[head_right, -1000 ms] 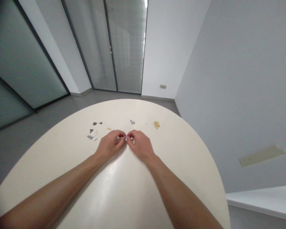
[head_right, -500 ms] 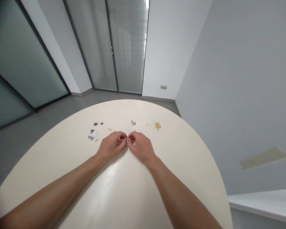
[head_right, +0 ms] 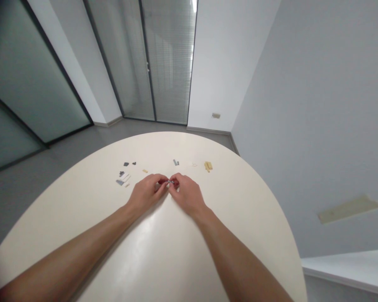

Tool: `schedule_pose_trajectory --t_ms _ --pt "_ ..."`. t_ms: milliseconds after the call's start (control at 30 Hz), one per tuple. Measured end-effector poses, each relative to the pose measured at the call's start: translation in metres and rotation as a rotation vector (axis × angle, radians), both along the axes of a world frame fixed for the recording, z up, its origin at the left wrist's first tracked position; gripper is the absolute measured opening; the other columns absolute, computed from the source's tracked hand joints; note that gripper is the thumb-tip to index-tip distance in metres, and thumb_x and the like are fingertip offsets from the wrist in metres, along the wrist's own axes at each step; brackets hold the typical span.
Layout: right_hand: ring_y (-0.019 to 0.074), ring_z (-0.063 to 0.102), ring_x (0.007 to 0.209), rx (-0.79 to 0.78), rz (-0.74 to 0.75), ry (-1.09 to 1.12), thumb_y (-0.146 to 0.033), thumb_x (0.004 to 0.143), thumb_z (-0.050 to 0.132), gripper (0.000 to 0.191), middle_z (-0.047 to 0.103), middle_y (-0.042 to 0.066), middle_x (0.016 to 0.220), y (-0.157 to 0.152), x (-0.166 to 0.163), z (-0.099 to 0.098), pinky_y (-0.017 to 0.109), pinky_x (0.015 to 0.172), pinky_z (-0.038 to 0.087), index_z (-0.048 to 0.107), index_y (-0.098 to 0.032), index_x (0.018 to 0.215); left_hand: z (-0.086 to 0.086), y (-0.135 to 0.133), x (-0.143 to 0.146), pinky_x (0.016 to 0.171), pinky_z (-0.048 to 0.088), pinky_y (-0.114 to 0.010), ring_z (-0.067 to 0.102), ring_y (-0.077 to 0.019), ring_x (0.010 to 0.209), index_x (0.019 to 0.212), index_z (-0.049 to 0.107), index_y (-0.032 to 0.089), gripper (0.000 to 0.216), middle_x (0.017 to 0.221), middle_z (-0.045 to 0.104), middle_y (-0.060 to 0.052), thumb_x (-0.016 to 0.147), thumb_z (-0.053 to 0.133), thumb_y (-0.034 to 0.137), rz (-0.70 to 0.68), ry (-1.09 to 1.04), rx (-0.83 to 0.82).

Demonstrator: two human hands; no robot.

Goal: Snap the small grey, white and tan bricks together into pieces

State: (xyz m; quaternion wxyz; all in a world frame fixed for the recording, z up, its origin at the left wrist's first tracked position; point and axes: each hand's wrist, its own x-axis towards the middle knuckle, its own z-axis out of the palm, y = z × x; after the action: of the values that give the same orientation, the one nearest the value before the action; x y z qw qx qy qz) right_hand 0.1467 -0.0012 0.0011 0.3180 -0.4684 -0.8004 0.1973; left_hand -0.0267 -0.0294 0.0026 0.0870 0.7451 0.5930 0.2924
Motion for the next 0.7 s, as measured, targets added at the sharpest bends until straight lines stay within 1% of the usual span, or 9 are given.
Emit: schedule_pose_trajectory --t_ms 333,700 --pt "0.0170 0.065 0.083 -0.010 0.017 0.003 -0.027 0.094 0.055 0.012 0.072 0.002 0.090 0.0014 -0.0001 -0.0017 0.029 0.076 0.045 0.063 -0.024 0.103 0.0014 0.0005 0.0000 0.078 0.048 -0.032 0.065 -0.0198 0.092 0.105 0.068 0.023 0.018 0.101 0.074 -0.002 0.097 0.052 0.027 0.003 -0.006 -0.011" --pt "0.0171 0.065 0.084 -0.003 0.016 0.002 -0.026 0.094 0.056 0.012 0.073 0.002 0.090 0.0015 0.0006 -0.0020 0.029 0.076 0.046 0.064 -0.024 0.102 0.0025 0.0002 0.0005 0.077 0.048 -0.031 0.066 -0.0198 0.091 0.103 0.068 0.024 0.018 0.101 0.074 -0.002 0.097 0.051 0.027 -0.003 -0.026 -0.016"
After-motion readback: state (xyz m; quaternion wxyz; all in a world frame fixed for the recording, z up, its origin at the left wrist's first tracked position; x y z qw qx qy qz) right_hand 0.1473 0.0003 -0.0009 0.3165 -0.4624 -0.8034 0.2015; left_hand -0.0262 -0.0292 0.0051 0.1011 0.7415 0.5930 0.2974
